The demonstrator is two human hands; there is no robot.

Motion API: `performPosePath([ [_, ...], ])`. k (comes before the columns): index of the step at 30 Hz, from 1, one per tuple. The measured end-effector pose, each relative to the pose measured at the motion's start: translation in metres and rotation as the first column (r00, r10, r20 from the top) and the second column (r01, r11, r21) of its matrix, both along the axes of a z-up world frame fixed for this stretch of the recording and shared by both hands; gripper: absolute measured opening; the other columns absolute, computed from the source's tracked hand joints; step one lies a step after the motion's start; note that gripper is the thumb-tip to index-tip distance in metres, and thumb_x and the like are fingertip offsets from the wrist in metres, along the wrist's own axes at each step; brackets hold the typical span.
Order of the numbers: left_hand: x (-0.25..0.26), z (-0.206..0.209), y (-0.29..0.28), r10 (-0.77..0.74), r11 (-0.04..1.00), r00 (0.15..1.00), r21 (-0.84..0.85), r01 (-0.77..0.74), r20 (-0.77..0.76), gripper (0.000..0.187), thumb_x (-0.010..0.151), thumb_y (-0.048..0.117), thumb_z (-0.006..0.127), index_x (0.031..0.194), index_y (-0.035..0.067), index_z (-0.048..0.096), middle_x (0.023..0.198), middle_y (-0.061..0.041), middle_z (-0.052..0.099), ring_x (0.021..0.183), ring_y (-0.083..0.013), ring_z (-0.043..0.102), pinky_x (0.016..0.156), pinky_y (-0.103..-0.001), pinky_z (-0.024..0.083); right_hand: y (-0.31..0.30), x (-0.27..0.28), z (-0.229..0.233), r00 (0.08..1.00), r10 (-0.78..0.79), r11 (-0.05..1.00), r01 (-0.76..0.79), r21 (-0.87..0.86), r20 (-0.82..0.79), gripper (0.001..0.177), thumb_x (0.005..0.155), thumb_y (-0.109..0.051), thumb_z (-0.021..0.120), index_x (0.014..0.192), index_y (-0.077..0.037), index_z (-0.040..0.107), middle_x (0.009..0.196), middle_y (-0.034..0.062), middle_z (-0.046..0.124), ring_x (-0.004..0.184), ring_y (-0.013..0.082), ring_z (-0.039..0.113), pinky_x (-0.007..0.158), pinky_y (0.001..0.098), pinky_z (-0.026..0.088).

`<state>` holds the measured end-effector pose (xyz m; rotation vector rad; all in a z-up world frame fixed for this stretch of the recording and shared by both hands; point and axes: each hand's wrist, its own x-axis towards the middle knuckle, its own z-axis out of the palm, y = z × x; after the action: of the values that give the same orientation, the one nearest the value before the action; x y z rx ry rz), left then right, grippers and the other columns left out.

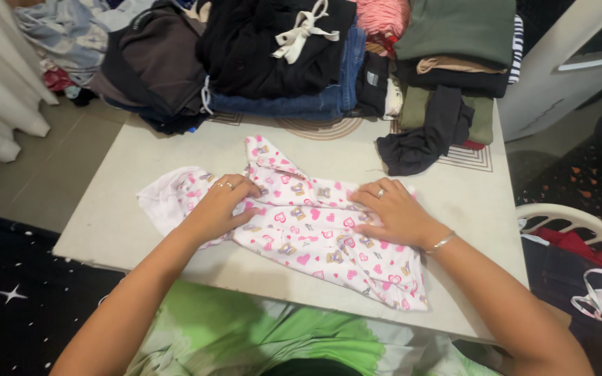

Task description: The person folds a variety of clothing items including a small patterned top, a floral top, a red shirt, and a pair of jeans, and places them in a stack on a table.

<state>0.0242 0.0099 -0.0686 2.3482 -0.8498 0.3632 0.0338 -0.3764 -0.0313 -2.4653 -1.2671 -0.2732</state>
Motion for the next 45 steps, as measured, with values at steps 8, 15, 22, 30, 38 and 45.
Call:
performPosePath([
  [8, 0.023, -0.019, -0.015, 0.262, 0.878, 0.907, -0.309, -0.366, -0.331, 0.025, 0.095, 0.023, 0.075, 0.105, 0.008, 0.057, 0.074, -0.001, 0.069, 0.067, -0.0179, 0.066, 0.068, -0.031, 0.052, 0.067, 0.041, -0.002, 0.989, -0.091, 0.993, 0.099, 0.060, -0.115, 0.040, 0.090, -0.042, 0.069, 0.108, -0.007, 0.069, 0.106, 0.0112, 0.068, 0.103, 0.0331, 0.062, 0.092, 0.0444, 0.048],
  [15, 0.020, -0.012, -0.018, 0.314, 0.883, 0.913, -0.272, -0.382, -0.260, 0.043, 0.073, 0.019, 0.089, 0.098, 0.007, 0.057, 0.057, -0.005, 0.059, 0.050, -0.0180, 0.054, 0.052, -0.033, 0.044, 0.199, 0.097, -0.031, 0.950, -0.313, 0.938, 0.310, -0.155, 0.001, 0.038, 0.075, -0.027, 0.074, 0.108, -0.009, 0.067, 0.107, 0.0149, 0.067, 0.098, 0.0361, 0.066, 0.083, 0.0490, 0.052],
  [22, 0.024, -0.019, -0.013, 0.256, 0.892, 0.951, -0.336, -0.302, -0.175, 0.042, 0.074, 0.019, 0.088, 0.100, 0.005, 0.058, 0.060, -0.003, 0.059, 0.056, -0.0167, 0.057, 0.056, -0.032, 0.046, 0.121, 0.126, -0.020, 0.861, 0.111, 0.716, 0.277, 0.640, -0.497, 0.035, 0.086, -0.001, 0.071, 0.114, -0.006, 0.049, 0.091, -0.0019, 0.063, 0.076, 0.0097, 0.067, 0.062, 0.0280, 0.056],
  [30, 0.032, -0.022, -0.009, 0.239, 0.958, 0.965, -0.133, -0.252, -0.109, 0.020, 0.080, 0.034, 0.080, 0.080, 0.014, 0.081, 0.077, -0.005, 0.076, 0.074, -0.0258, 0.060, 0.073, -0.042, 0.049, 0.045, -0.007, 0.007, 0.457, -0.227, 0.690, 0.699, 0.189, -0.860, 0.080, 0.083, 0.001, 0.059, 0.153, -0.023, 0.028, 0.065, 0.0078, 0.067, 0.045, 0.0138, 0.062, 0.039, 0.0282, 0.047],
  [38, 0.041, 0.012, -0.023, 0.337, 0.936, 0.886, 0.217, -0.278, -0.318, 0.027, 0.085, 0.041, 0.074, 0.074, 0.016, 0.078, 0.065, -0.002, 0.070, 0.066, -0.0233, 0.067, 0.070, -0.038, 0.047, 0.031, -0.009, 0.017, 0.390, -0.386, 0.802, 0.590, -0.095, -0.836, 0.047, 0.092, -0.020, 0.066, 0.138, -0.018, 0.059, 0.069, 0.0069, 0.070, 0.047, 0.0101, 0.058, 0.045, 0.0274, 0.046],
  [45, 0.033, 0.021, -0.033, 0.401, 0.905, 0.842, 0.298, -0.302, -0.362, 0.023, 0.084, 0.042, 0.076, 0.079, 0.020, 0.078, 0.073, 0.001, 0.075, 0.075, -0.0197, 0.069, 0.075, -0.037, 0.042, 0.013, -0.014, -0.012, 0.582, -0.317, 0.835, 0.546, 0.071, -0.749, 0.026, 0.093, -0.022, 0.063, 0.112, -0.011, 0.077, 0.070, 0.0049, 0.073, 0.057, 0.0075, 0.067, 0.055, 0.0267, 0.053],
])
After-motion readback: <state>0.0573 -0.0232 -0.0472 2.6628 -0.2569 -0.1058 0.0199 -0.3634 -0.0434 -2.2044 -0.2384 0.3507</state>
